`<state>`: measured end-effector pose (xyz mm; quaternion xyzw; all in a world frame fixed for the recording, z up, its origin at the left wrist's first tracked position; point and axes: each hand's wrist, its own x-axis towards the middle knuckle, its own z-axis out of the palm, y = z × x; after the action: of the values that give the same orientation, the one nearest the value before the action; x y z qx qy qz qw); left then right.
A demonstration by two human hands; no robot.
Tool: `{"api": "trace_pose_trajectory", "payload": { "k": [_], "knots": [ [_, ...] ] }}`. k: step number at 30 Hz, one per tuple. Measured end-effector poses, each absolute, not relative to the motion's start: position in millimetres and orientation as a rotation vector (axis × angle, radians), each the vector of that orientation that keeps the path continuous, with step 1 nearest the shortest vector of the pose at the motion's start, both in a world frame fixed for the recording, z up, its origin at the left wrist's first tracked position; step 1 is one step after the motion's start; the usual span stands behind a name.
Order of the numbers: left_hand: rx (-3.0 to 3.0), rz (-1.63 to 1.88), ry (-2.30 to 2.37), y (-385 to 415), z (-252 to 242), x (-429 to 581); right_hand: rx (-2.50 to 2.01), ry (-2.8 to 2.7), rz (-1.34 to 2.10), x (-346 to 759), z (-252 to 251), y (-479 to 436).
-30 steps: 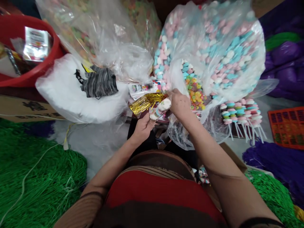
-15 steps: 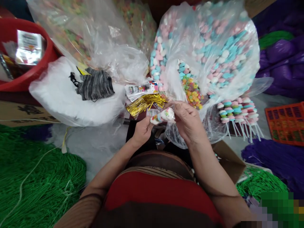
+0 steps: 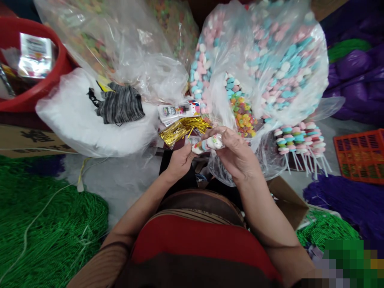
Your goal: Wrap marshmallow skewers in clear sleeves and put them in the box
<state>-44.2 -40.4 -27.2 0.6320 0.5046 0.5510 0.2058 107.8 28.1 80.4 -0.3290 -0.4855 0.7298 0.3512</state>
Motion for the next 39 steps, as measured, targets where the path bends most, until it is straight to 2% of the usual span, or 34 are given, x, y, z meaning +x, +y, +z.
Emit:
{"api": "trace_pose_trajectory", "payload": {
  "k": [18, 29, 34, 39],
  "knots": [
    [1.782, 1.274, 1.314, -41.1, -26.1, -54.0, -0.829, -1.062, 2.087, 110.9, 69.0, 23.7],
    [1.951, 1.291, 1.332, -34.4, -34.6, -53.0, -0.944, -1.1, 2.035, 119.4, 51.8, 23.4],
    [1.78, 1.307, 1.382, -35.3, -23.9, -50.7, -0.905, -1.023, 2.023, 118.0, 53.1, 25.4],
    [1.607, 1.278, 1.337, -37.8, -14.6, -45.2, -0.911, -1.093, 1.857, 117.6, 51.7, 15.8]
  ]
}}
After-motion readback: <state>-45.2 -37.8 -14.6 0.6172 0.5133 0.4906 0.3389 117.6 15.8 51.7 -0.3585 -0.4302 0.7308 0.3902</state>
